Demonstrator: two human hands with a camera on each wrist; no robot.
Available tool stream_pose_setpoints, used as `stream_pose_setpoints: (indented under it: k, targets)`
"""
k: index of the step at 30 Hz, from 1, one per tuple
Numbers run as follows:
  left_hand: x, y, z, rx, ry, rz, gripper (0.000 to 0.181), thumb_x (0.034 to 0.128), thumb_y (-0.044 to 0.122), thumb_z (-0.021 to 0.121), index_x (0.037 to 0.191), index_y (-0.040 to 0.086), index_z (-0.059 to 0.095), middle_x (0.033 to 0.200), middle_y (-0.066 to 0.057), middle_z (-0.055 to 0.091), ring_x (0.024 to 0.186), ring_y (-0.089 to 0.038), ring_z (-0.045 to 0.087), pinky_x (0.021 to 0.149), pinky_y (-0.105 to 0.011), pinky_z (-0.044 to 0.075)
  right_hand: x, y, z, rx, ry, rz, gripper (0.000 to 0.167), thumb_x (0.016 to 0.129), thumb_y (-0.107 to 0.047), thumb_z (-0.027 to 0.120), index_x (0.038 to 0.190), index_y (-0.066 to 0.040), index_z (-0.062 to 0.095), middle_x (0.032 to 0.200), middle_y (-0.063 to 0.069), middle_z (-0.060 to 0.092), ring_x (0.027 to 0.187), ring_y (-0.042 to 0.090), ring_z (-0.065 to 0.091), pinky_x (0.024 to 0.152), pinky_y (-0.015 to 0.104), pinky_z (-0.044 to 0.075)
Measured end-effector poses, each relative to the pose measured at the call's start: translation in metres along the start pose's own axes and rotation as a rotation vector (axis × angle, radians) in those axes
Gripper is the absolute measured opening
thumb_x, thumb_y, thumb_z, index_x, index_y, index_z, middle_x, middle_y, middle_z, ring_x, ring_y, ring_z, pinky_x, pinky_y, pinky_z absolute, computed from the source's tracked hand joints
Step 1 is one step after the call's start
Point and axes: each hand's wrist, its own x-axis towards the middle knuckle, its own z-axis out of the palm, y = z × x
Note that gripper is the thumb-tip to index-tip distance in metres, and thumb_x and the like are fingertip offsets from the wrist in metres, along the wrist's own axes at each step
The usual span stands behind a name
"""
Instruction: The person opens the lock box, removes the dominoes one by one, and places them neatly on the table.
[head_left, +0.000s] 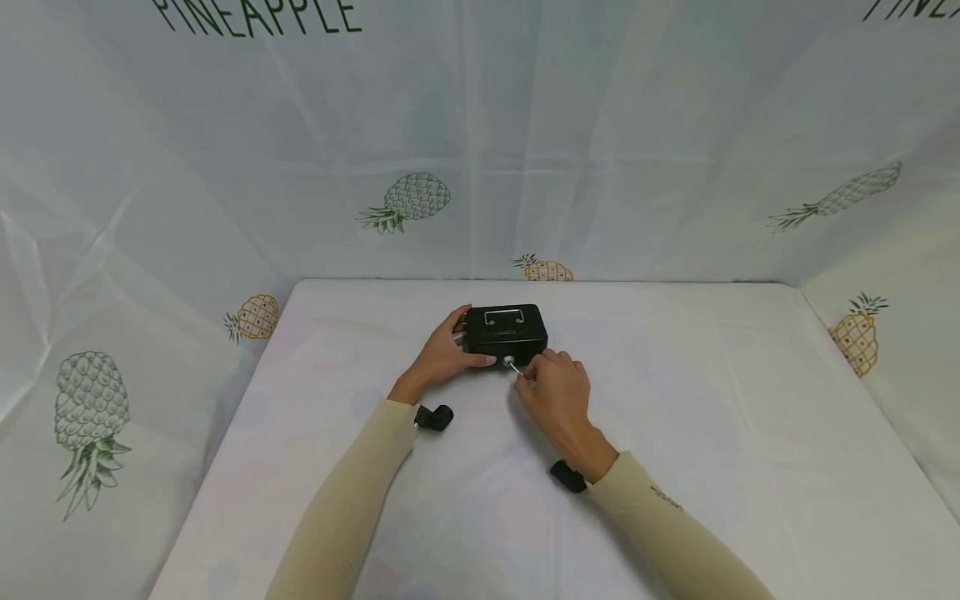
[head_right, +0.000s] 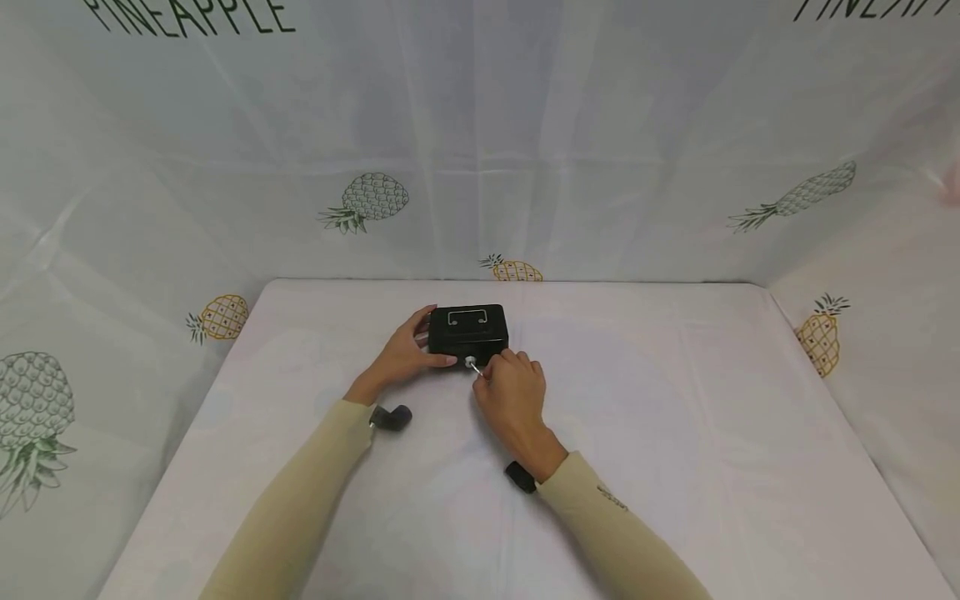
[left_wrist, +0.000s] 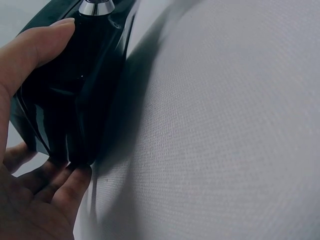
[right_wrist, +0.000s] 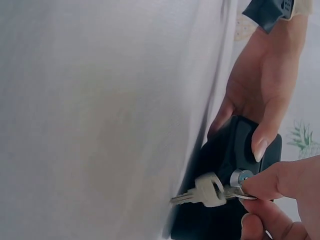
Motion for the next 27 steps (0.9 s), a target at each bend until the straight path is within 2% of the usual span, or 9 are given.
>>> stream_pose_setpoints:
  k: [6,10,16,20,24,27]
  targets:
    - [0.001,0.000,0.000,0.010,0.007,0.006,0.109,0.0815,0.017,0.093,0.168,0.010,0.027,0.162,-0.015,0.044,0.145,-0.035,0.048,0.121,-0.052,0.043,0.002,-0.005,0.001,-0.015,-0.045,0.032,0.010,0.083,-0.010,0.081,0.076,-0.006,0.076,0.078,0.004,0.069,0.079,0.027,0.064,0.076,0.044,0.054]
    - [0.000,0.000,0.001,0.016,0.011,0.001,0.109,0.0811,0.017,0.093,0.168,0.010,0.027,0.163,-0.015,0.044,0.146,-0.035,0.048,0.122,-0.052,0.043,0.004,-0.009,-0.002,-0.025,-0.074,0.047,0.010,0.081,-0.007,0.078,0.072,-0.006,0.075,0.075,0.005,0.070,0.076,0.027,0.064,0.072,0.043,0.053]
    - [-0.001,-0.001,0.003,0.044,0.021,0.005,0.110,0.0805,0.019,0.094,0.168,0.011,0.027,0.164,-0.016,0.042,0.147,-0.037,0.047,0.124,-0.053,0.040,0.011,-0.016,-0.005,-0.042,-0.139,0.058,0.029,0.076,-0.002,0.071,0.051,-0.013,0.063,0.056,-0.001,0.058,0.061,0.022,0.056,0.059,0.040,0.047]
    - [-0.002,-0.003,0.005,0.058,0.029,0.024,0.110,0.0803,0.019,0.094,0.168,0.010,0.028,0.163,-0.016,0.043,0.146,-0.038,0.048,0.124,-0.053,0.040,0.015,-0.020,-0.006,-0.048,-0.186,0.079,0.041,0.078,-0.004,0.072,0.043,-0.017,0.054,0.048,-0.006,0.047,0.055,0.018,0.049,0.057,0.037,0.043]
    - [-0.003,-0.004,0.006,0.063,0.036,0.043,0.111,0.0793,0.018,0.094,0.168,0.010,0.028,0.162,-0.016,0.045,0.145,-0.038,0.049,0.123,-0.052,0.041,0.016,-0.022,-0.003,-0.075,-0.148,0.066,0.049,0.078,-0.004,0.073,0.040,-0.019,0.047,0.046,-0.006,0.043,0.054,0.020,0.051,0.055,0.038,0.043]
    - [-0.003,-0.006,0.007,0.058,0.038,0.058,0.111,0.0788,0.018,0.095,0.167,0.009,0.029,0.160,-0.018,0.046,0.144,-0.039,0.050,0.123,-0.052,0.042,0.014,-0.025,0.001,-0.122,-0.077,0.033,0.042,0.078,-0.003,0.074,0.046,-0.016,0.049,0.052,0.001,0.054,0.059,0.027,0.060,0.055,0.041,0.047]
